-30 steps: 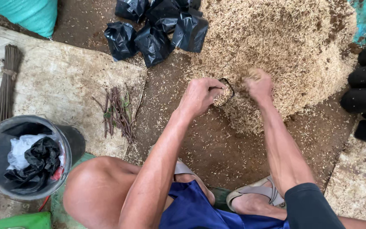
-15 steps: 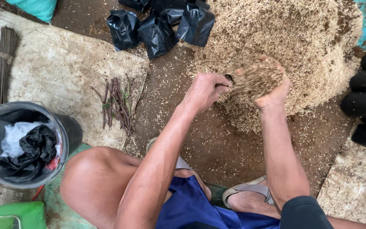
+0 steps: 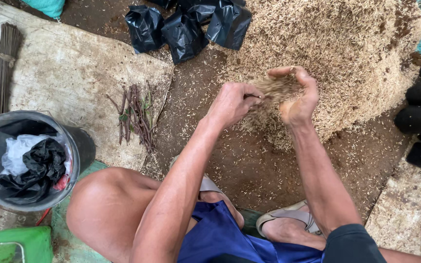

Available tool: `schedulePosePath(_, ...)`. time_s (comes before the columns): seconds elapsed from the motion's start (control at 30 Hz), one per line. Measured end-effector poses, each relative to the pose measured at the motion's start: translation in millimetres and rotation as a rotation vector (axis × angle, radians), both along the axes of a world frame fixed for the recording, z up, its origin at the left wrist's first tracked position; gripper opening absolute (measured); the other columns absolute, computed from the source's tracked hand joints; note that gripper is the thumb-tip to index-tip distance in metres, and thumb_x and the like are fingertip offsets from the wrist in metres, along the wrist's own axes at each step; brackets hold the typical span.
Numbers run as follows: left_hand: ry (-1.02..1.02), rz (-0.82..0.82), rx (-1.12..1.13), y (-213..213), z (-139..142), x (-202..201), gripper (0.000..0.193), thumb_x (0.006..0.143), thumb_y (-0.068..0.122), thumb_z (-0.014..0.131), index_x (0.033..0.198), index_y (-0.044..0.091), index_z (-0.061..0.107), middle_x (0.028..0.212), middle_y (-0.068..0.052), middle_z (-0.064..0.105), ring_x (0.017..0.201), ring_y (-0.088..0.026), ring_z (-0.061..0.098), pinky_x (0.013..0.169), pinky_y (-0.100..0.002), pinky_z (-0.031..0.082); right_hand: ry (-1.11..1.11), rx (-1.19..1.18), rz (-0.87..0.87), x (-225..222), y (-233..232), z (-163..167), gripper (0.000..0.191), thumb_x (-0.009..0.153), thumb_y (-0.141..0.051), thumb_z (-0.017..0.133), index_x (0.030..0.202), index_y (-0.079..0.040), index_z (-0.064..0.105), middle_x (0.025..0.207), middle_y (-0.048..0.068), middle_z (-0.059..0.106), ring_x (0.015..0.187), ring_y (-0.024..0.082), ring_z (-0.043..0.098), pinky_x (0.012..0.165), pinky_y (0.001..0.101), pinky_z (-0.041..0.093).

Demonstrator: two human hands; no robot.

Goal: The person scoops a loose, light-colored substrate from a large pile on the floor and packs it into small black plastic pouches. They repeatedly fill, compress, and tie the pouches, placing the finished units into a nearby tray.

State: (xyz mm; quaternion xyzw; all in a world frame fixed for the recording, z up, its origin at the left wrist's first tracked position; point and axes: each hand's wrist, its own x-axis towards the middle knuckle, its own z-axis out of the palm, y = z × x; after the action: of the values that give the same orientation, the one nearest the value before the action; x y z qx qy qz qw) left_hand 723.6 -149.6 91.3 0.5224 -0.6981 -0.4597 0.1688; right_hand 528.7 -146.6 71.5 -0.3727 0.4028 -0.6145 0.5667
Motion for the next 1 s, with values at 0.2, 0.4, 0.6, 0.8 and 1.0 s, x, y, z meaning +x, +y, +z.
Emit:
schedulePosePath(0.2,0.082,0.006,-0.091,-1,1,3,0.017,0.089,0.015,0.071,0.104,0.013,0.079,0.099,-0.008,0.079,0.077,-0.016,0.075,0.073,-0.035,0.062,1.138,0.03,0.275,-15,16,14,0.041,0.079,-0.017,0.077,0.118,-0.008,0.07,0.139,0.021,0.053,0.122,0.037,0.046,0.102,0.0622,0.04)
schedulePosePath(0.4,0.025,0.016,0.002,0,7,-3,0.02,0.09,0.014,0.07,0.109,0.013,0.078,0.099,-0.008,0.08,0.081,-0.017,0.077,0.077,-0.035,0.063,1.416,-0.125,0.377,6,12,-14,0.06,0.072,-0.02,0.084,0.129,-0.013,0.066,0.157,0.017,0.037,0.146,0.037,0.032,0.118,0.0589,0.033)
schedulePosePath(0.6,0.054,0.027,-0.023,-1,15,-4,0.02,0.089,0.013,0.071,0.108,0.012,0.078,0.098,-0.009,0.079,0.079,-0.016,0.075,0.075,-0.035,0.062,1.2,-0.087,0.278,0,23,-20,0.06,0.075,-0.015,0.076,0.133,-0.008,0.06,0.158,0.018,0.04,0.146,0.036,0.037,0.114,0.0611,0.036)
schedulePosePath(0.8,0.054,0.028,-0.038,-1,7,-2,0.021,0.088,0.015,0.072,0.107,0.015,0.079,0.095,-0.007,0.079,0.072,-0.014,0.074,0.069,-0.034,0.06,0.897,0.476,0.071,-9,34,-25,0.046,0.09,-0.021,0.062,0.133,-0.006,0.055,0.129,0.022,0.061,0.108,0.03,0.069,0.082,0.0447,0.06)
schedulePosePath(1.0,0.017,0.049,0.004,-6,-1,-2,0.02,0.091,0.016,0.069,0.109,0.015,0.078,0.095,-0.006,0.079,0.072,-0.015,0.074,0.067,-0.035,0.062,0.89,0.62,0.125,-11,13,-50,0.008,0.093,-0.008,0.059,0.088,-0.003,0.056,0.087,0.012,0.061,0.07,0.02,0.068,0.055,0.03,0.06)
